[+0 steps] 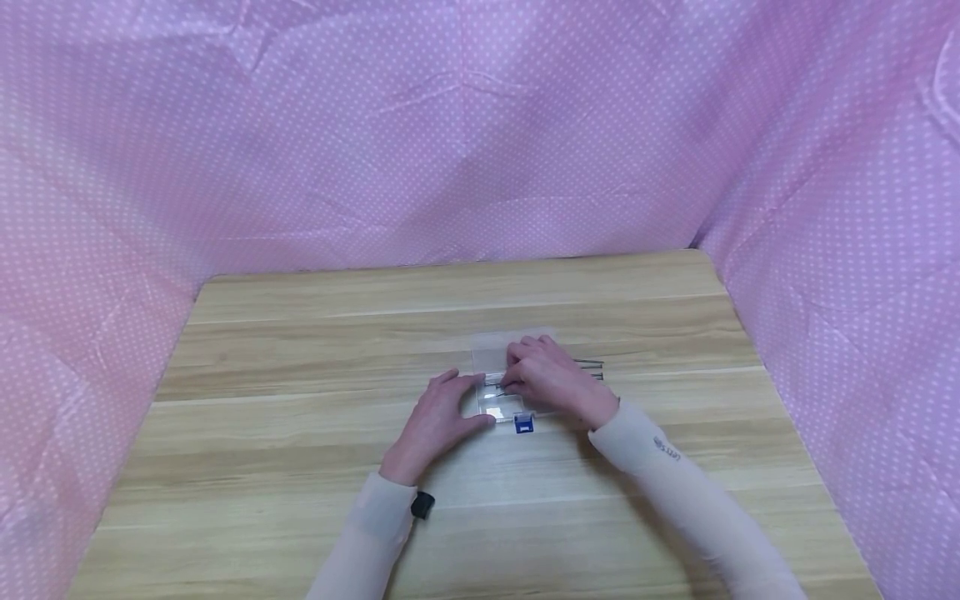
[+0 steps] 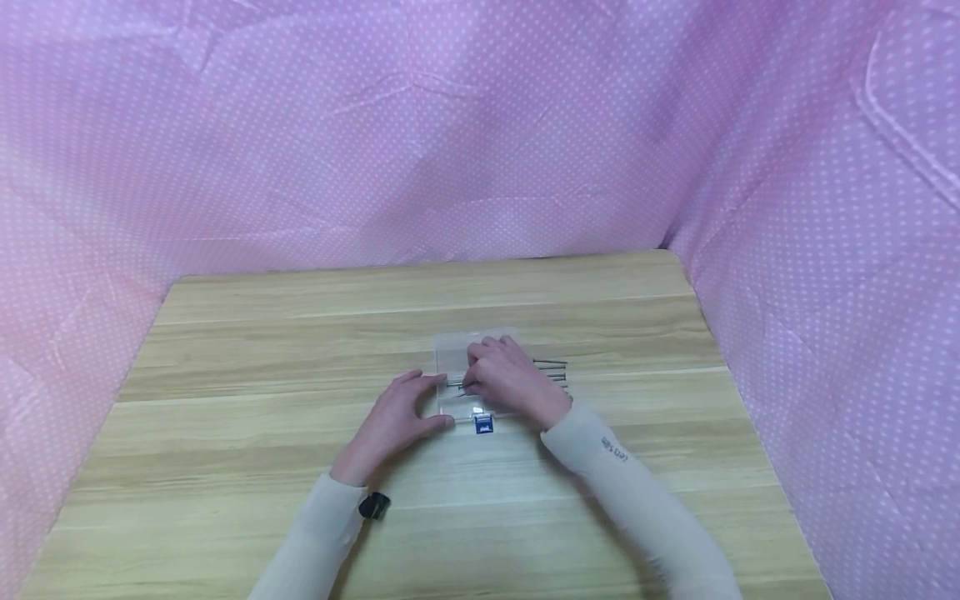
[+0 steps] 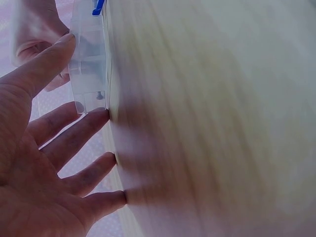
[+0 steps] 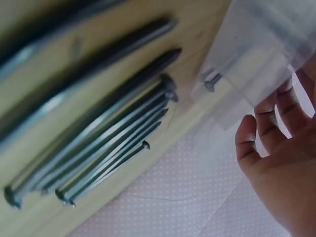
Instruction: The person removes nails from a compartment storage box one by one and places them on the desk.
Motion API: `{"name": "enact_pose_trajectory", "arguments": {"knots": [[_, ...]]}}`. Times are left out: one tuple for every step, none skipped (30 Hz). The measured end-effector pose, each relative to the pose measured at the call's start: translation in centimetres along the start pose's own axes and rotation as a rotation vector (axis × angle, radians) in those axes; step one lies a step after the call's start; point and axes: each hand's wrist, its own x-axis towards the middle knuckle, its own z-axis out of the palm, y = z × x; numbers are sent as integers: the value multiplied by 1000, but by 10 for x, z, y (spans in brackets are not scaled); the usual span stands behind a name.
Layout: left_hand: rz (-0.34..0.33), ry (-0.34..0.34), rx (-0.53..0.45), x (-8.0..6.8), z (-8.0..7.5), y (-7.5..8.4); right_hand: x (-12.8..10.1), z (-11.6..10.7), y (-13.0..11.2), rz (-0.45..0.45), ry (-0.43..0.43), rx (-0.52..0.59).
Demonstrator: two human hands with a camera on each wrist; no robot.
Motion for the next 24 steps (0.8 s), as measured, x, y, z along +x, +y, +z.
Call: {"name": "enact_pose_trajectory", "arguments": {"knots": [[-1,0,-1,0,0,0,0,0,1,-14,2,-9],[-2,-1,-1,0,0,0,0,0,1,-31,4,-21],[-3,-2,-1,0,0,0,1,0,2,-46,6,-33],[-4,-3,-1,0,0,0,1,-1,3,-62,7,-42],[-4,-3,-1,0,0,0,2,-1,3,-78,8,-55],[-5,-4,1,0,0,0,2,-1,4,-91,6,-66],[-5,-5,1,0,0,0,3,-1,4,-105,4,-76],[-6,-5,2,0,-1,0,3,-1,5,-115,2,-84],[-4,-5,1,0,-1,1,3,-1,5,-123,1,-91],[-4,-5,1,0,-1,1,4,-1,6,-130,-2,-97],[-4,-6,2,1,-1,1,4,-1,6,-136,-3,-107],[-4,-6,1,1,-1,1,4,0,6,-141,-4,-116],[-5,-6,1,1,-1,1,5,0,6,-148,-3,-125],[-6,-7,1,1,-1,1,5,0,7,-153,-2,-136],[-8,-7,1,1,-1,1,5,0,7,-158,-2,-150],[-11,-9,1,1,-1,1,5,1,7,-163,-3,-164],[-14,-10,1,1,-1,1,6,1,7,-168,-3,-179],[-16,-11,0,1,-1,1,6,0,6,-172,-5,-191],[-18,-12,0,1,-2,2,6,0,6,-175,-8,-203],[-18,-12,0,1,-2,2,6,0,6,-176,-12,-214],[-18,-12,0,1,-2,1,5,-1,6,-177,-15,-223],[-16,-12,0,1,-2,1,5,-1,6,-178,-19,-229],[-12,-10,1,1,-2,1,5,-2,5,-179,-21,-234],[-6,-8,3,1,-2,1,5,-2,5,-178,-26,-238]]}}
